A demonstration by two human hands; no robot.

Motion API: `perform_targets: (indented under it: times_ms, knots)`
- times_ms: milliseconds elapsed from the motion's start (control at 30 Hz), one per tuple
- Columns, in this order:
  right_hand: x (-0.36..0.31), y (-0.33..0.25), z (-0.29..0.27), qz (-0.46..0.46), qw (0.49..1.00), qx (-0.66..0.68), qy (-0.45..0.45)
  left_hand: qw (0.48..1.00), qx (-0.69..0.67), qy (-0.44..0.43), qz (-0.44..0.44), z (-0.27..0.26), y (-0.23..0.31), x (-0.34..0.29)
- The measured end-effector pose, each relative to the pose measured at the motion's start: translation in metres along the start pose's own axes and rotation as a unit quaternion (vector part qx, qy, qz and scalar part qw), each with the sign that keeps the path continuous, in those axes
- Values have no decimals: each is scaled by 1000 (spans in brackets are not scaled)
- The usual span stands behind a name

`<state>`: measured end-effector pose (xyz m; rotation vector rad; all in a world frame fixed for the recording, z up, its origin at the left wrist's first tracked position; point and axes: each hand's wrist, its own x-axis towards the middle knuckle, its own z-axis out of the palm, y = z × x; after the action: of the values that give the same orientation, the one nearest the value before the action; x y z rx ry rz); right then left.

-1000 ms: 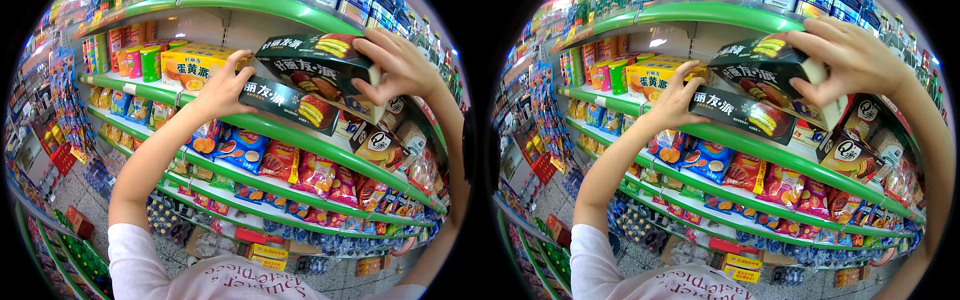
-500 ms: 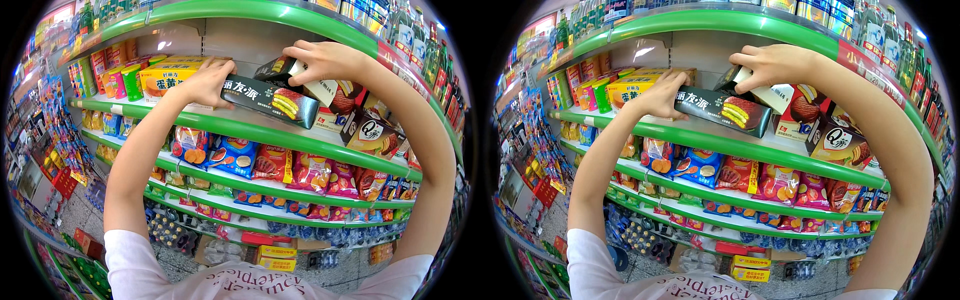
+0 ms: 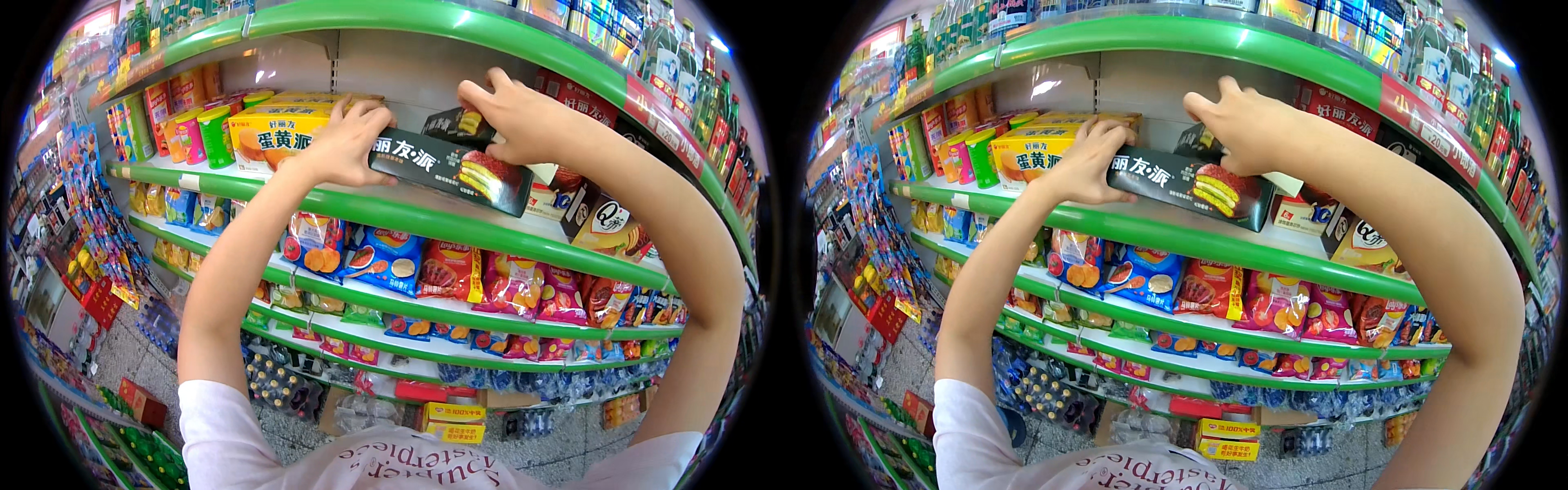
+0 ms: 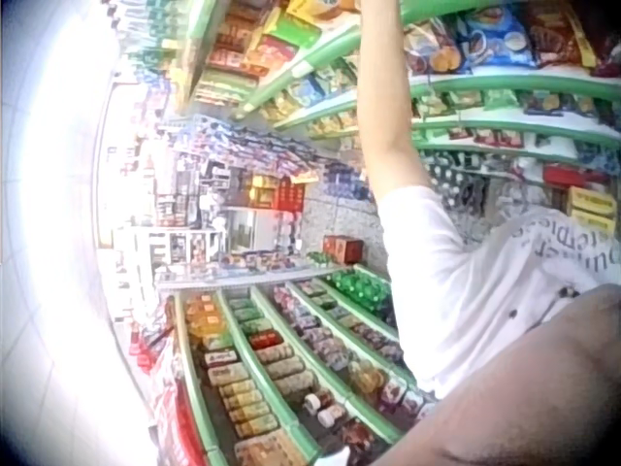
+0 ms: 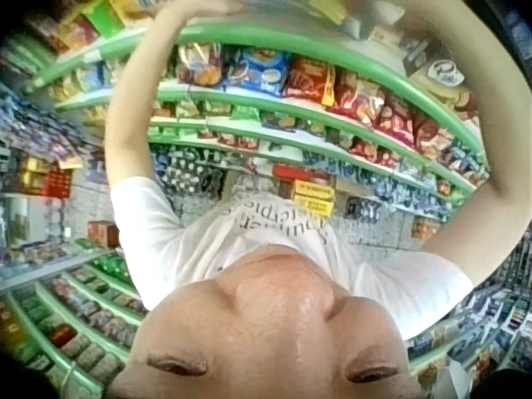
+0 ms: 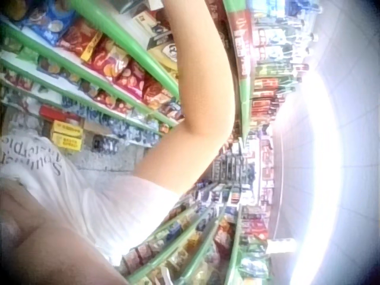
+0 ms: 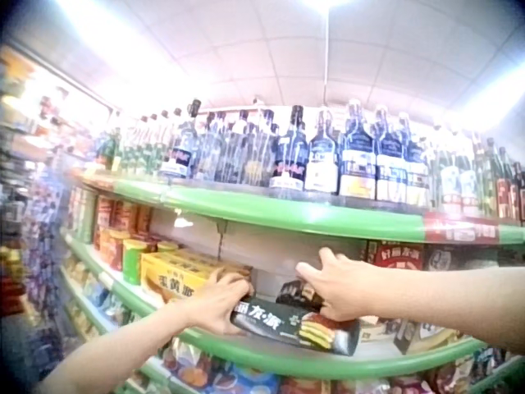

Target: The person restocks a convenience store shelf by picking up boxes of snacks and cans of chips from the floor and placing them onto the shelf. They arrange the items by type and brand, filling empty spaces and aligning the products neatly.

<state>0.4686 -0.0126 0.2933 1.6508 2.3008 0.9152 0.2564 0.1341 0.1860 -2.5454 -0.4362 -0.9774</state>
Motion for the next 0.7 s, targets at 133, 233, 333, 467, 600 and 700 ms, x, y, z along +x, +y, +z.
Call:
perform_targets:
  times_ms: [133, 233, 333, 467, 600, 700]
  knots:
    - [3, -5, -9, 115, 986, 34, -112, 996, 51, 69, 21, 4, 12, -12]
    - [-2, 0, -10, 137, 979, 1, -153, 992, 56, 114, 18, 10, 22, -31]
    - [-9, 14, 11, 124, 990, 60, 20, 987, 67, 144, -6, 12, 33, -44]
    - [-16, 38, 34, 173, 955, 204, 128, 984, 64, 163, -18, 16, 32, -40]
    - [-11, 42, 32, 229, 871, 428, 75, 984, 98, 145, -24, 16, 25, -23]
    - [5, 55, 55, 219, 851, 475, 53, 986, 113, 123, -18, 16, 14, -12]
